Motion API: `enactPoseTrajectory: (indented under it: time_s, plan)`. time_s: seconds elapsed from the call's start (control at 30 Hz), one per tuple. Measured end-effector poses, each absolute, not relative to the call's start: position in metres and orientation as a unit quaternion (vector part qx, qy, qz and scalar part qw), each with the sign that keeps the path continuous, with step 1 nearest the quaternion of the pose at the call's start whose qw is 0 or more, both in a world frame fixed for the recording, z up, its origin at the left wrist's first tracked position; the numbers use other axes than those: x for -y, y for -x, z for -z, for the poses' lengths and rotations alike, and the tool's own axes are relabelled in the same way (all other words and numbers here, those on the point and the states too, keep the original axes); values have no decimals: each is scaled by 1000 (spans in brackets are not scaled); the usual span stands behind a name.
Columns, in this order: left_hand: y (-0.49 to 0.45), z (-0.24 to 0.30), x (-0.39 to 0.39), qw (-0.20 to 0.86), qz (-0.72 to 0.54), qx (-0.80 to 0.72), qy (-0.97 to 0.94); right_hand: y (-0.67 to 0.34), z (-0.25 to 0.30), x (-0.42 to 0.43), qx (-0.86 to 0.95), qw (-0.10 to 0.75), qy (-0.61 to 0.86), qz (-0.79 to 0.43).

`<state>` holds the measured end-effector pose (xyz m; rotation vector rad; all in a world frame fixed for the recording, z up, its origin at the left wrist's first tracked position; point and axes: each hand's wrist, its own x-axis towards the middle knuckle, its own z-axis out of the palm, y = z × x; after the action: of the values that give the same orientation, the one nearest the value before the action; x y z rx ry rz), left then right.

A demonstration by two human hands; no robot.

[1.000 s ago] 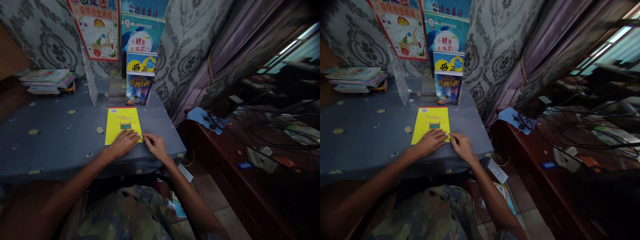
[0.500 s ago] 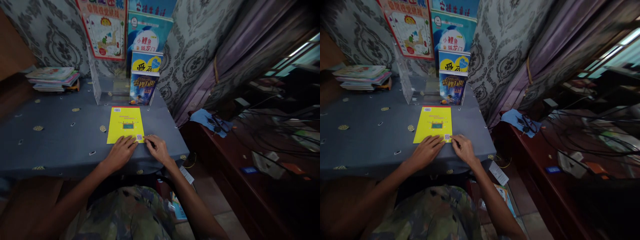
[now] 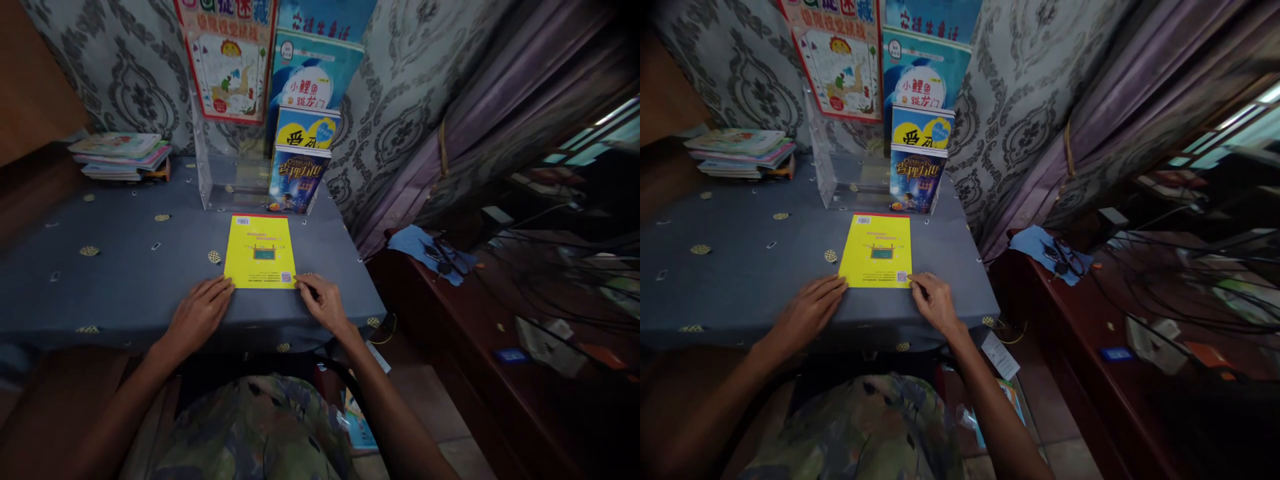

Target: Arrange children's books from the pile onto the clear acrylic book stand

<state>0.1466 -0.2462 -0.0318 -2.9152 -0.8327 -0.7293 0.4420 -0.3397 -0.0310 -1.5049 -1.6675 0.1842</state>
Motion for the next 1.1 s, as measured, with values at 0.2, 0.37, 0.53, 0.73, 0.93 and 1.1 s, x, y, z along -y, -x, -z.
enactPoseTrajectory:
  time_s: [0.2,0.37,0.53,0.73,0.93,1.1]
  plan:
    - [-147,34,248,15,269,271,924,-423,21,331,717,389,575,-61]
    - [-150,32,251,19,266,275,924,-376,0,306,820,263,487,-147]
    - [-150,31,252,34,263,273,925,-353,-2,263,856,181,437,-208]
    - [-152,34,252,26,284,277,918,-362,18,198,859,160,440,-206]
    - [-153,39,251,12,291,288,912,-390,27,138,841,165,494,-143]
    - [-153,41,252,19,274,308,911,-429,33,120,774,152,609,-81]
